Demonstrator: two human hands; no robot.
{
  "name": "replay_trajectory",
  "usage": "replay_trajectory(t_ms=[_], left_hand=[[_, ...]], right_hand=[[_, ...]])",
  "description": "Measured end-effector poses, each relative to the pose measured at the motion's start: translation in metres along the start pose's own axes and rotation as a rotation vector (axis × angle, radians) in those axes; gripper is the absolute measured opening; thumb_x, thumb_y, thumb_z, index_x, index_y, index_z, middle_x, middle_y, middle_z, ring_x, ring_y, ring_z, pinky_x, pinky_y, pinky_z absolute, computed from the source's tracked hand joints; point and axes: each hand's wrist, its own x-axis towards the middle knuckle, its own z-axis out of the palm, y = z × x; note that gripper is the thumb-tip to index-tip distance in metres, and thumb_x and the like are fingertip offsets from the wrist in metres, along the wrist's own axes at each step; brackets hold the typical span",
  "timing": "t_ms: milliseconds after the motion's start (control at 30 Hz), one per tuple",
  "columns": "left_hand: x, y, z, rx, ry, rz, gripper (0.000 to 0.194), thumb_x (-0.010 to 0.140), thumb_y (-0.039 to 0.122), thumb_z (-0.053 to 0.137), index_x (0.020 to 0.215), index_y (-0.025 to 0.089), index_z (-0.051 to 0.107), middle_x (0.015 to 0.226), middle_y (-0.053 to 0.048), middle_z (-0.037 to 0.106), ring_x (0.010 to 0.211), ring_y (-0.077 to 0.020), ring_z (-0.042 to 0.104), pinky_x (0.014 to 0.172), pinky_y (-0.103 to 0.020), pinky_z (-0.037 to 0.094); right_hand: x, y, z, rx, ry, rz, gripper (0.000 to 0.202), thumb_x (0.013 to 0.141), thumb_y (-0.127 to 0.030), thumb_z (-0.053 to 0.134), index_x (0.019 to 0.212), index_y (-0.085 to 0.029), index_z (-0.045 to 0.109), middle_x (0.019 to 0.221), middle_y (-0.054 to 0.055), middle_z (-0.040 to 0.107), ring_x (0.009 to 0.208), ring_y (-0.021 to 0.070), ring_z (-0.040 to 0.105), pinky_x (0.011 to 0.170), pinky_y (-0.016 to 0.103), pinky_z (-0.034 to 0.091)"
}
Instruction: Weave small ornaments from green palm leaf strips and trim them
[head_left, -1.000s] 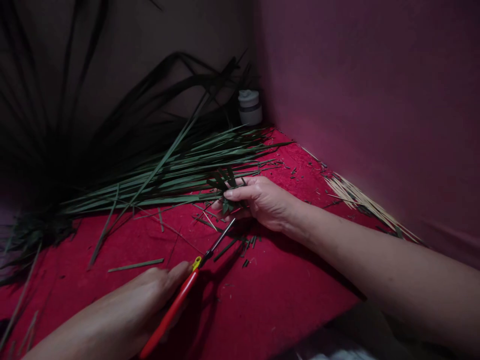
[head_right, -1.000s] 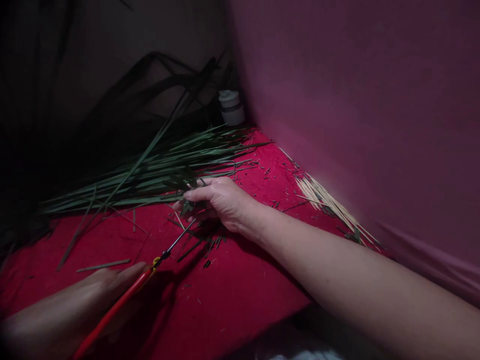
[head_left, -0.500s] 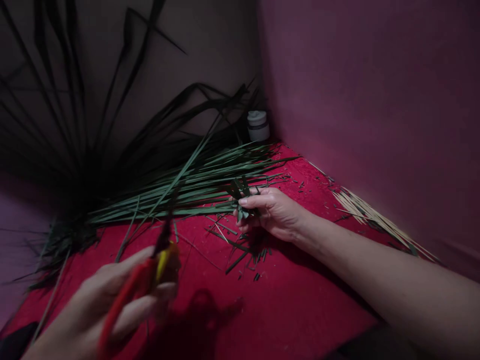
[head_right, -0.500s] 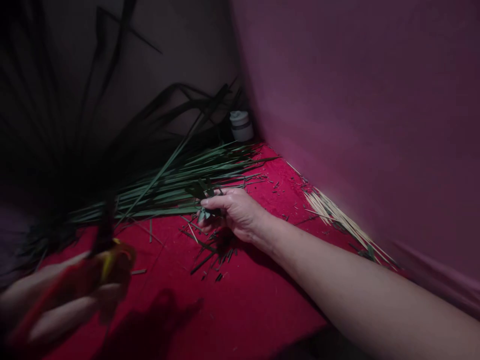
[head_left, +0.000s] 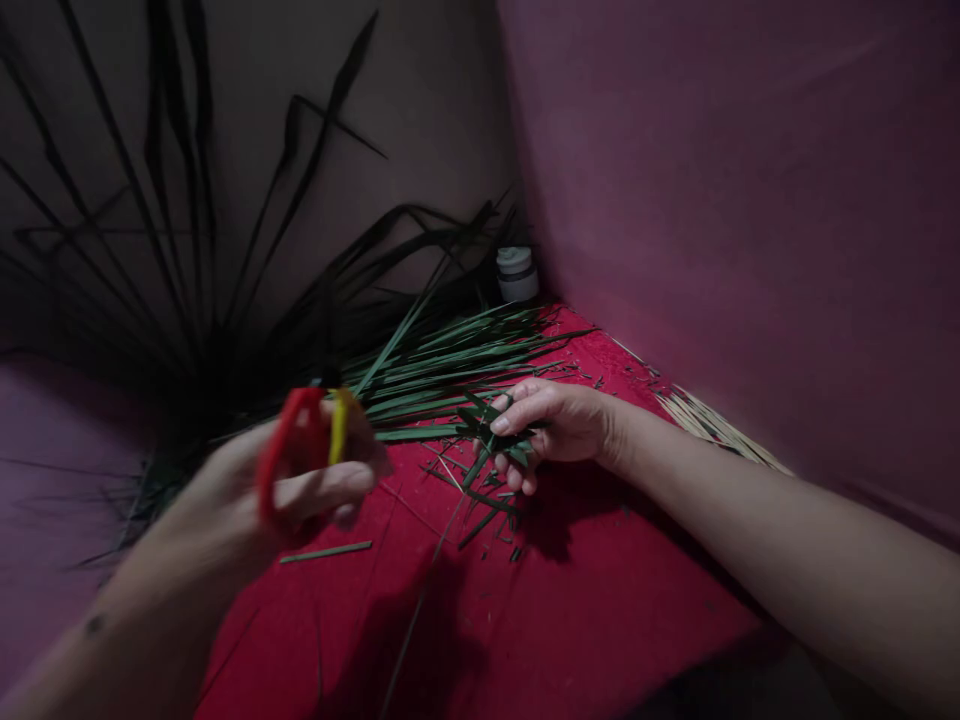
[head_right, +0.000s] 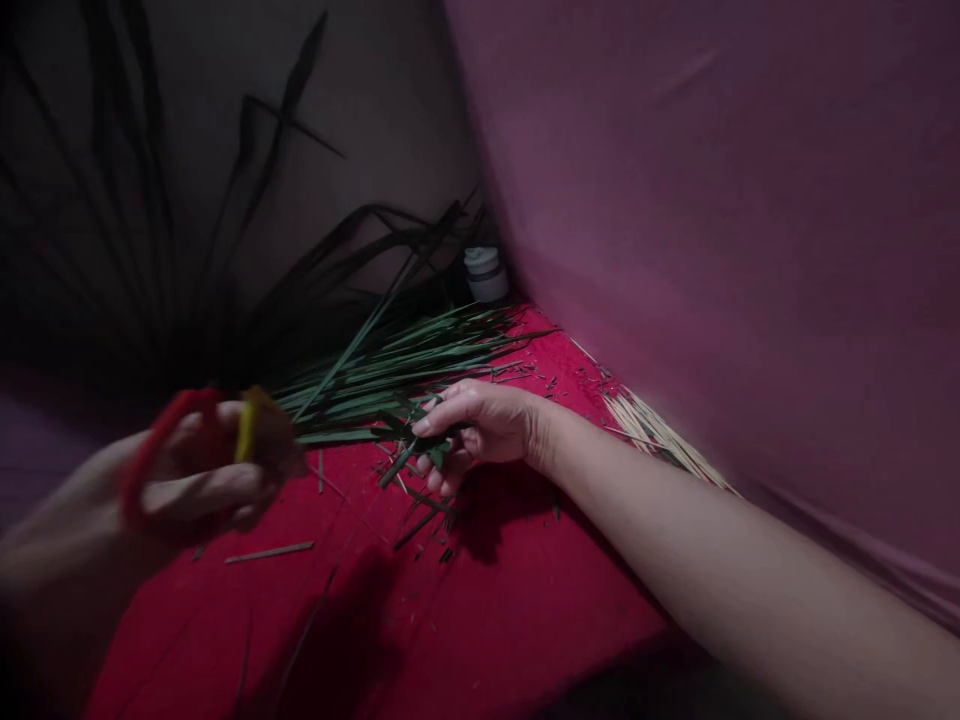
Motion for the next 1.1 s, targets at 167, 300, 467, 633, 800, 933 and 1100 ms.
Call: replay_trajectory(t_ms=[167, 300, 467, 633, 800, 933, 1100], left_hand=[[0.02, 0.027, 0.057, -0.175, -0.162, -0.019, 0.03, 0.061, 0.035, 0.071, 0.068, 0.018, 0.048, 0.048, 0.005, 0.05, 0.041, -0.0073, 0.044, 0.039, -0.018, 0.032], [0.036, 0.014, 0.072, -0.301, -0.105, -0.074, 0.036, 0.055, 0.025, 0.077, 0.07, 0.018, 0.046, 0.049, 0.008, 0.046, 0.039, -0.0063, 0.044, 0.038, -0.018, 0.035], [0.047, 0.001, 0.079, -0.339, -0.056, -0.028, 0.029, 0.062, 0.022, 0.074, 0.079, 0.016, 0.052, 0.048, 0.006, 0.052, 0.038, -0.006, 0.044, 0.037, -0.016, 0.03], [0.048, -0.001, 0.086, -0.328, 0.179, 0.052, 0.026, 0.065, 0.022, 0.07, 0.083, 0.016, 0.053, 0.048, 0.005, 0.057, 0.036, -0.0082, 0.047, 0.035, -0.017, 0.033], [0.053, -0.006, 0.092, -0.313, 0.286, 0.136, 0.024, 0.065, 0.021, 0.07, 0.081, 0.016, 0.053, 0.054, 0.005, 0.057, 0.039, -0.0099, 0.053, 0.037, -0.019, 0.038], [0.057, -0.008, 0.098, -0.314, 0.295, 0.165, 0.023, 0.064, 0.019, 0.07, 0.08, 0.015, 0.054, 0.06, 0.005, 0.058, 0.045, -0.0098, 0.058, 0.043, -0.019, 0.044], [0.057, -0.006, 0.103, -0.319, 0.225, 0.14, 0.026, 0.067, 0.025, 0.071, 0.083, 0.016, 0.054, 0.054, 0.004, 0.059, 0.04, -0.0105, 0.055, 0.039, -0.02, 0.041]], right_hand=[[0.002, 0.001, -0.006, -0.049, 0.023, 0.025, 0.014, 0.068, -0.019, 0.062, 0.077, -0.011, 0.055, 0.063, 0.007, 0.067, 0.052, 0.0185, 0.065, 0.051, 0.032, 0.057], [0.001, 0.003, -0.01, -0.096, 0.046, 0.016, 0.017, 0.068, -0.022, 0.065, 0.077, -0.01, 0.057, 0.064, 0.008, 0.067, 0.051, 0.0183, 0.064, 0.051, 0.033, 0.056], [0.001, 0.001, -0.011, -0.086, 0.209, -0.069, 0.036, 0.075, -0.042, 0.065, 0.092, -0.012, 0.057, 0.068, 0.008, 0.065, 0.057, 0.0205, 0.065, 0.055, 0.037, 0.056], [0.004, 0.006, -0.002, -0.045, 0.336, -0.232, 0.045, 0.071, -0.048, 0.07, 0.098, -0.014, 0.058, 0.085, 0.008, 0.064, 0.068, 0.0175, 0.063, 0.059, 0.033, 0.055], [0.019, 0.022, 0.007, -0.081, 0.477, -0.475, 0.033, 0.067, -0.025, 0.075, 0.094, -0.015, 0.061, 0.092, 0.004, 0.065, 0.07, 0.0109, 0.06, 0.061, 0.022, 0.051], [0.029, 0.027, 0.011, 0.018, 0.576, -0.595, 0.026, 0.065, -0.018, 0.071, 0.089, -0.015, 0.06, 0.085, 0.002, 0.066, 0.066, 0.0118, 0.061, 0.063, 0.026, 0.052], [0.03, 0.024, 0.011, 0.105, 0.656, -0.64, 0.013, 0.066, -0.013, 0.065, 0.077, -0.015, 0.06, 0.077, 0.001, 0.065, 0.062, 0.0127, 0.061, 0.062, 0.031, 0.054]])
